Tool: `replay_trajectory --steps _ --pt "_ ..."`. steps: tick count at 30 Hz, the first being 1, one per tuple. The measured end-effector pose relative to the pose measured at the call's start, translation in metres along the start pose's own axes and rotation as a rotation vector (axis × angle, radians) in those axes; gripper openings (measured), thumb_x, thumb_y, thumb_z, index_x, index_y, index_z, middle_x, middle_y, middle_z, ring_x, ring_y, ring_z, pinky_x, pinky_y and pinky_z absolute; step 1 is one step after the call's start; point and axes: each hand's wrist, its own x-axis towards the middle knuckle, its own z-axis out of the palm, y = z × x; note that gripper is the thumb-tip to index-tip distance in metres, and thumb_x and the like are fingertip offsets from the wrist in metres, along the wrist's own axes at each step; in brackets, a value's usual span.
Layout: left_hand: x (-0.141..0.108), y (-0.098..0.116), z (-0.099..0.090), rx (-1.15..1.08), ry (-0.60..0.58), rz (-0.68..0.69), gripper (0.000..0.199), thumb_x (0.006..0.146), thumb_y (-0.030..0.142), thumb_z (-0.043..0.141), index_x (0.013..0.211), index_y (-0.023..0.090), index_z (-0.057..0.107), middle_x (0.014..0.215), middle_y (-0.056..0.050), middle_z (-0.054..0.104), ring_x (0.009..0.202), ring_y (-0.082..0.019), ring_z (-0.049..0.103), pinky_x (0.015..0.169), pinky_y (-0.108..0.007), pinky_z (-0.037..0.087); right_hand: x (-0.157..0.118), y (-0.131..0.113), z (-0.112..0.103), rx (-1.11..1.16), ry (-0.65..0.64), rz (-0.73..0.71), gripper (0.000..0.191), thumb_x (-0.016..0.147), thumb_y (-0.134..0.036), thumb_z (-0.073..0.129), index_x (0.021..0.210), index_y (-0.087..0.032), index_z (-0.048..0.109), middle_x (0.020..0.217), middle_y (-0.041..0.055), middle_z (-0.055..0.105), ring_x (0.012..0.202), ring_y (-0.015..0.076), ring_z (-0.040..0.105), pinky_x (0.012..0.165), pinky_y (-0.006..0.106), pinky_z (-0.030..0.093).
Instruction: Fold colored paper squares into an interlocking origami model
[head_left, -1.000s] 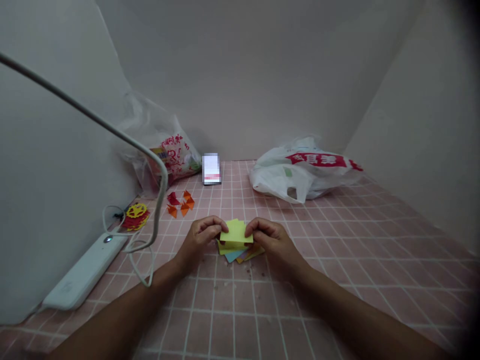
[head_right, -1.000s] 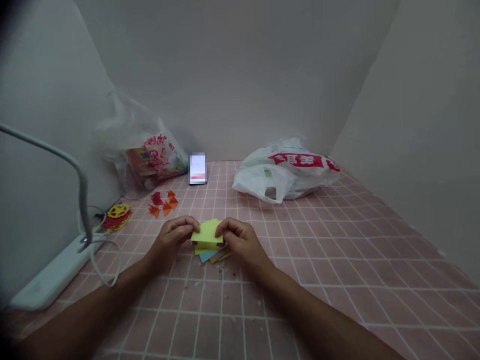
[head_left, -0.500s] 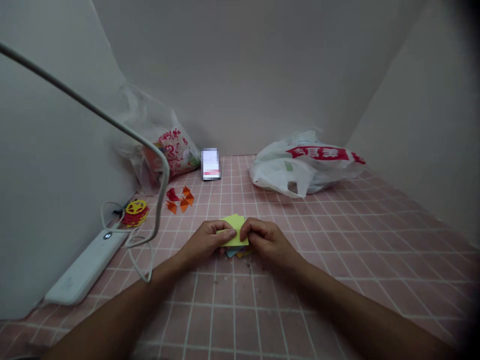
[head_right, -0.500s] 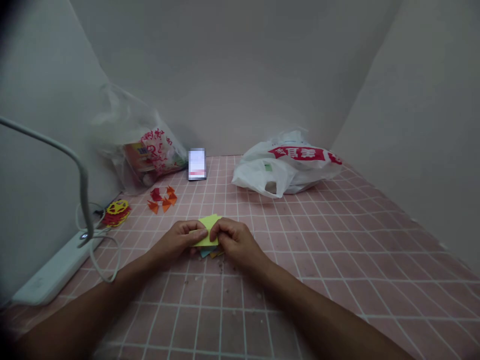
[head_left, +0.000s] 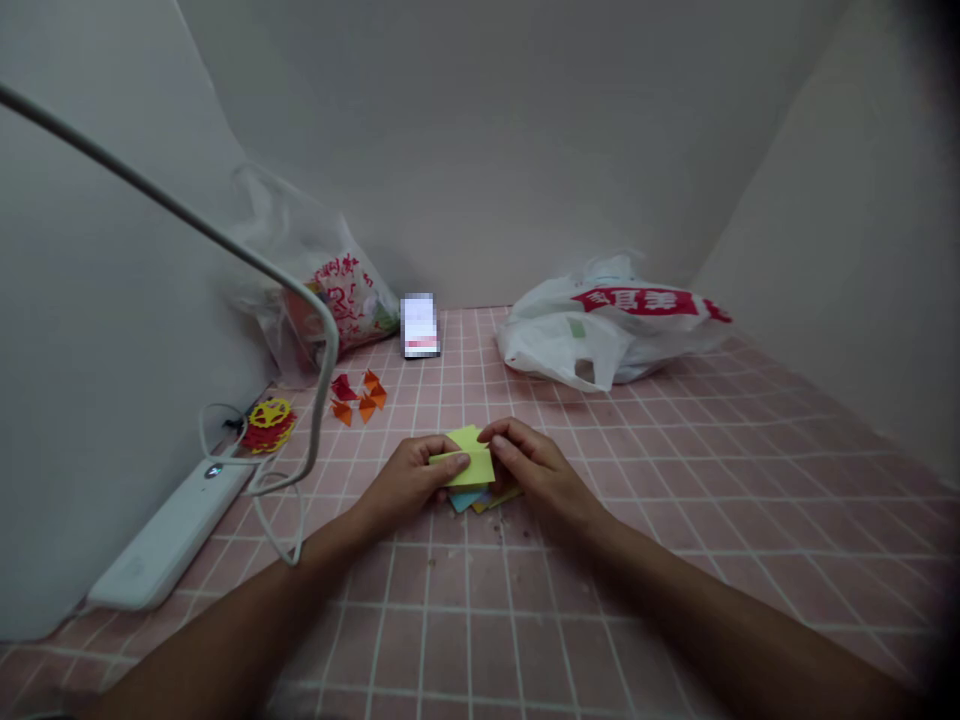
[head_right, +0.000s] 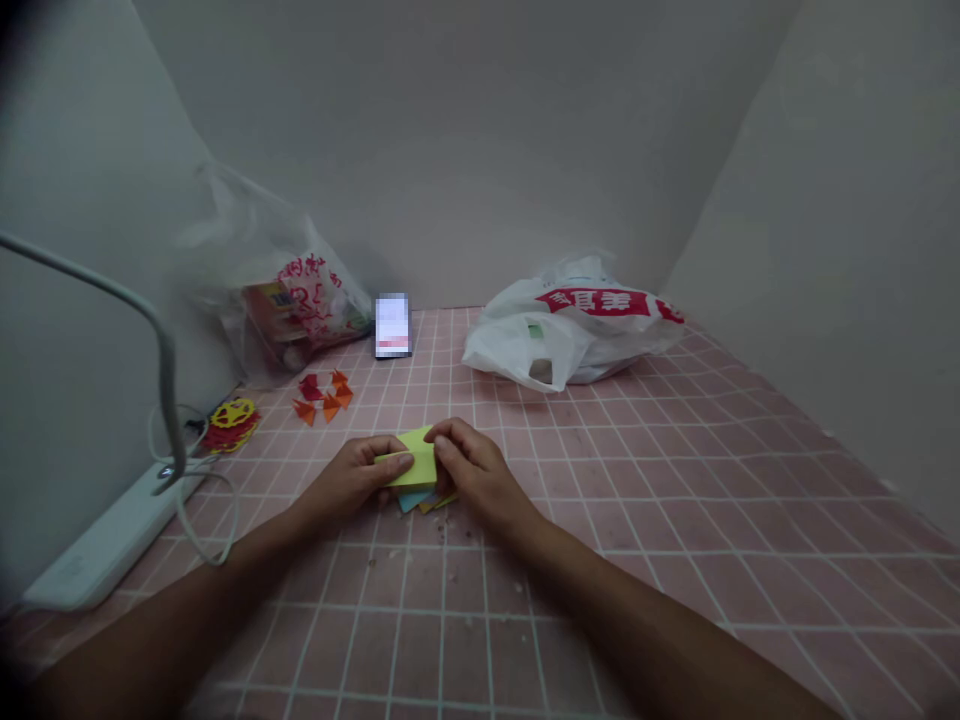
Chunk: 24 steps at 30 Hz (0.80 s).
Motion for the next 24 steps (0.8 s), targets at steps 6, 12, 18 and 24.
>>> replay_trajectory --steps 6,12,18,24 --pt "-0.0023 0.0013 0.0006 0.095 -0.007 0.004 0.033 0.081 0.047 0.061 0.072 0.015 0.058 0.05 0.005 0.048 0.043 -0.007 0.038 0.043 -0.019 0.026 -0.0007 -0.0035 0.0018 -0.009 -0.062 0.014 0.025 0.089 -0.041 0.056 0.081 -0.018 0.056 0.063 -0.0034 0.049 0.054 0.0107 0.045 0.052 0.024 0.037" --pt "-0.0048 0.0034 0.0021 0.174 -0.035 0.035 0.032 0.083 0.046 0.059 0.072 0.016 0.059 0.05 0.006 0.047 0.044 -0.008 0.039 0.045 -0.019 0.027 -0.0047 -0.0075 0.0047 -0.083 -0.05 0.089 0.019 0.086 -0.035 0.058 0.075 -0.018 0.056 0.057 -0.005 0.048 0.047 0.0087 0.039 0.045 0.022 0.029" --pt "-0.0041 0.0023 0.0019 0.195 -0.048 0.035 0.03 0.084 0.044 0.059 0.073 0.016 0.06 0.05 0.006 0.048 0.045 -0.008 0.04 0.046 -0.02 0.027 -0.0061 -0.0103 0.0057 -0.107 -0.024 0.137 0.018 0.085 -0.03 0.058 0.071 -0.02 0.055 0.049 -0.0058 0.047 0.039 0.0078 0.039 0.04 0.021 0.026" --pt "-0.0031 0.0011 0.0009 0.177 -0.053 0.022 0.031 0.084 0.045 0.059 0.074 0.016 0.06 0.051 0.005 0.048 0.045 -0.008 0.04 0.046 -0.02 0.027 -0.005 -0.0085 0.0052 -0.048 -0.037 0.174 0.019 0.084 -0.033 0.058 0.072 -0.02 0.053 0.044 -0.0062 0.048 0.034 0.0071 0.038 0.035 0.019 0.025"
